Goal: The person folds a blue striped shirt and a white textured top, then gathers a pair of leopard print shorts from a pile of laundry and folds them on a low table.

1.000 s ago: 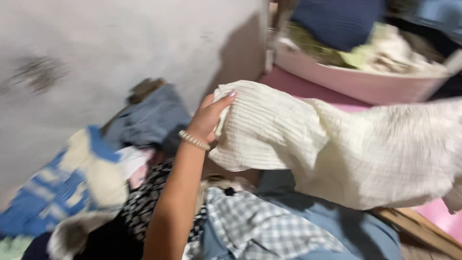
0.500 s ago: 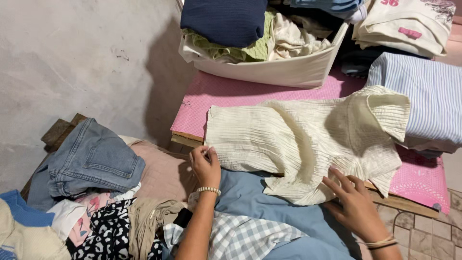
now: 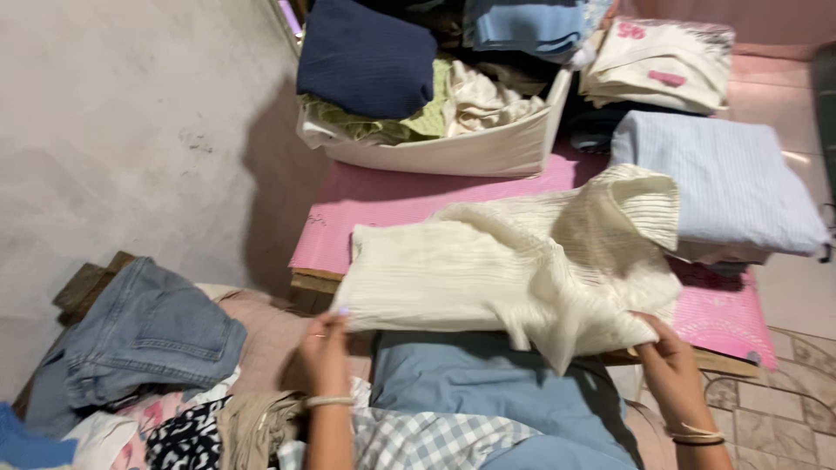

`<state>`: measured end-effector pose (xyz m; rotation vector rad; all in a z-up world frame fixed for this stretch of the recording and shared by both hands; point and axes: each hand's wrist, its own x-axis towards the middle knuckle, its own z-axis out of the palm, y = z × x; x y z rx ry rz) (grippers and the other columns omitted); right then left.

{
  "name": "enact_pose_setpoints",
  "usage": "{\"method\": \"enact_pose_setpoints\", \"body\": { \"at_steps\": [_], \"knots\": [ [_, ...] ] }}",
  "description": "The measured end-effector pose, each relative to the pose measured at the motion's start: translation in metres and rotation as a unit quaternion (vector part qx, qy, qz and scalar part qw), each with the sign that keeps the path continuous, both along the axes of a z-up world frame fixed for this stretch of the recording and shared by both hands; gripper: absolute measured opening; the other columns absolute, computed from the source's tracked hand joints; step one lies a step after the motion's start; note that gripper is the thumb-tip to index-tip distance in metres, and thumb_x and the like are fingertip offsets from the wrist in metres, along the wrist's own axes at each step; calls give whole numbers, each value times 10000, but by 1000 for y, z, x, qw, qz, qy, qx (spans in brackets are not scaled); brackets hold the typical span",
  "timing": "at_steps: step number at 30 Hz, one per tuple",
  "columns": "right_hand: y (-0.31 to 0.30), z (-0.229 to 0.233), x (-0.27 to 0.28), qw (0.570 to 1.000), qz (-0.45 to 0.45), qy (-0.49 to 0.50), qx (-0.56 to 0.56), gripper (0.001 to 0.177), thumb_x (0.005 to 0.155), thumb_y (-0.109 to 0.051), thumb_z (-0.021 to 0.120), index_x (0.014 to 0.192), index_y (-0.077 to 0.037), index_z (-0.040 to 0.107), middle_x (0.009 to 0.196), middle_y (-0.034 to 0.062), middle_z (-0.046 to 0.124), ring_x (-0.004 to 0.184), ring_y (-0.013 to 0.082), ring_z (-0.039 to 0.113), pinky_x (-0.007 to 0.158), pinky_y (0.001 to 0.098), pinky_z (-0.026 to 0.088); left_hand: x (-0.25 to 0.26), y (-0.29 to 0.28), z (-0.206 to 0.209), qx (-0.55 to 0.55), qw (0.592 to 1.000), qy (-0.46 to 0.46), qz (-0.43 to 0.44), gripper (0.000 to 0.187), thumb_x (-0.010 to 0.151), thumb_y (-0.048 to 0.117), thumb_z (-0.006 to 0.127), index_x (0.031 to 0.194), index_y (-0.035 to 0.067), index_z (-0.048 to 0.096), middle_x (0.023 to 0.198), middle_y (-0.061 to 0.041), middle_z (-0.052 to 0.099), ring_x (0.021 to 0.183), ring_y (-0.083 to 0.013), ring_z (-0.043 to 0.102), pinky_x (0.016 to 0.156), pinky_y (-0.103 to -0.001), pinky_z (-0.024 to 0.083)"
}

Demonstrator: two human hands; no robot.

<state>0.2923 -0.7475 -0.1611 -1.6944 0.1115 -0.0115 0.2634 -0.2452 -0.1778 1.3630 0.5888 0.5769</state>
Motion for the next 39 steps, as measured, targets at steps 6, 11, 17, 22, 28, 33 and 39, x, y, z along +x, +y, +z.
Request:
{"method": "enact_pose_setpoints", "body": {
  "at_steps": [6, 11, 17, 22, 28, 33, 39],
  "knots": [
    [-7, 88, -8, 998, 2, -43, 42, 251, 983, -28, 590, 1201, 71, 668, 1099, 88, 714, 1012, 140, 661, 888, 297, 522, -10, -6, 137, -114, 975, -157, -103, 122, 886, 169, 713, 969, 81, 698, 960, -33, 734, 888, -101, 670, 847, -227, 535],
    [11, 115, -5, 991, 97, 15, -96, 264, 792, 0, 694, 1055, 14, 678, 1027, 105, 706, 884, 191, 682, 728, 349, 581, -19, 0, 144, 84, 979, 30, -185, 158, 860, 66, 764, 999, -6, 746, 915, -55, 741, 820, -99, 639, 752, -237, 510],
    [4, 89, -30, 907, 254, 103, -320, 296, 803, -149, 834, 1085, -118, 751, 976, 40, 769, 910, 174, 708, 811, 336, 588, -62, 51, 77, 21, 986, 109, -126, 176, 860, 39, 742, 1018, -40, 741, 906, -37, 748, 821, -86, 654, 762, -218, 502],
    [31, 83, -39, 918, 122, 31, -376, 326, 829, -104, 720, 1154, -129, 710, 1126, 64, 737, 1031, 200, 706, 919, 379, 575, -71, 59, 26, -21, 980, 175, -96, 170, 896, 66, 762, 1046, -14, 763, 863, -7, 695, 736, -66, 551, 669, -218, 419],
    [102, 96, -37, 830, 197, -197, -483, 892, 613, 36, 734, 1437, -292, 631, 1520, 103, 461, 1274, 353, 449, 1083, 482, 396, -58, 48, 22, -44, 977, 188, -89, 161, 881, 97, 748, 1023, 21, 748, 868, 11, 708, 763, -49, 602, 701, -203, 475],
    [110, 90, -30, 847, 153, -252, -443, 499, 659, -91, 778, 1128, -251, 720, 1435, 27, 578, 1279, 333, 514, 1029, 440, 473, -59, 49, 29, -9, 988, 150, -38, 214, 881, 58, 798, 1090, 19, 775, 938, -99, 688, 817, -169, 577, 713, -239, 443],
    [41, 121, -38, 977, 120, -148, -95, 444, 804, 78, 514, 1148, -58, 759, 1426, 129, 664, 1376, 296, 586, 1145, 449, 478, -75, 49, 81, 6, 982, -188, -33, 99, 801, -93, 615, 809, -9, 666, 1399, -229, 653, 1451, -384, 517, 1192, -547, 428]
  ]
}}
